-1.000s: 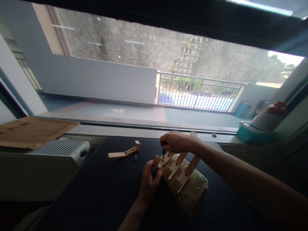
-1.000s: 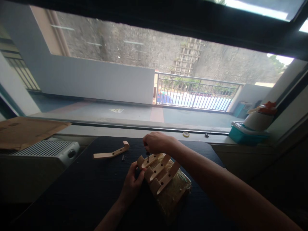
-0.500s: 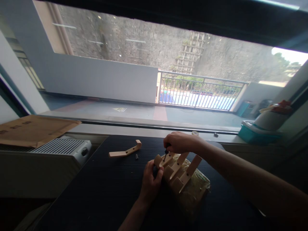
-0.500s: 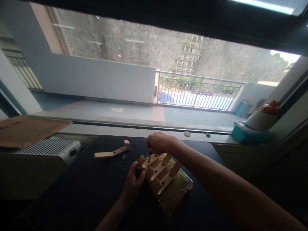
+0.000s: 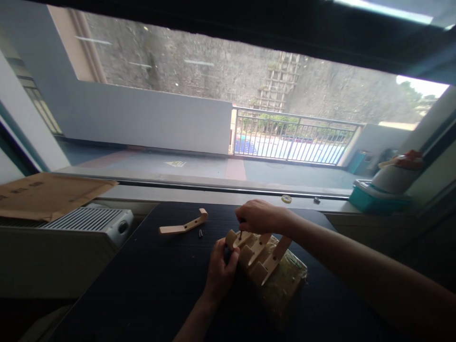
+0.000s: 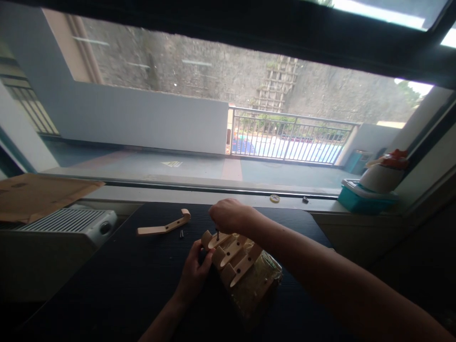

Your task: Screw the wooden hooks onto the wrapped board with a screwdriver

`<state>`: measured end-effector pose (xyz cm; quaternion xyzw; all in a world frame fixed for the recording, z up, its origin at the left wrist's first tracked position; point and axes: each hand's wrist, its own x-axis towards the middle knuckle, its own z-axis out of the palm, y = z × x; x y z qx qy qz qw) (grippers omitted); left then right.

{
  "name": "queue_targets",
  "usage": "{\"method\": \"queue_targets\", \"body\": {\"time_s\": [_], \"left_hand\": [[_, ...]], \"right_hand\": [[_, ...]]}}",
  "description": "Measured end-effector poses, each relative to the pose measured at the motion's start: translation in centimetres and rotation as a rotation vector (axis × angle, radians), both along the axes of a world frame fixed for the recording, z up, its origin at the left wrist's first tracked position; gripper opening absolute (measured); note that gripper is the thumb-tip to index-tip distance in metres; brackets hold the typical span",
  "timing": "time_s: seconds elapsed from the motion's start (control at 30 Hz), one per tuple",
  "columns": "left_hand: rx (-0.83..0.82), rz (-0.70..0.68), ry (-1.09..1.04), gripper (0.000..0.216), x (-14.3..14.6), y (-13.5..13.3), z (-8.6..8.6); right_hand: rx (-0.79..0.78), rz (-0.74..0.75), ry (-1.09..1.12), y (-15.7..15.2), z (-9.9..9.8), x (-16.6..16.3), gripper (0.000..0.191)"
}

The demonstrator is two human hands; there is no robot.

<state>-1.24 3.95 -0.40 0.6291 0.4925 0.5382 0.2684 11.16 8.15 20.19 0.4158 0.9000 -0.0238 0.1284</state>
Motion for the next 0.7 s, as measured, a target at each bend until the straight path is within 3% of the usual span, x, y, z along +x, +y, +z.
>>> {"method": "queue_targets", "body": {"time_s": [0.17,0.43,0.6,0.7], "left_hand": [[0.030,0.002,-0.005,0.014,0.0,0.0,-0.1],[0.019,0.001,0.002,0.014,0.0,0.1,-0.2],[0.023,-0.009,-0.002,0.013,0.1,0.1,-0.1],[0.024,-0.017,-0.008,0.013,0.1,0.1,-0.1]], "right_hand": [[0.073,-0.086,-0.033,0.1,-0.5,-0.3,0.036],[-0.009,-0.002,-0.020,0.8,0.0,-0.6,0.018],[0.041,-0.088,-0.028,0.9,-0.4,-0.5,0.032],[-0.007,-0.077,-0.023,0.7,0.1,-0.6,0.025]]}}
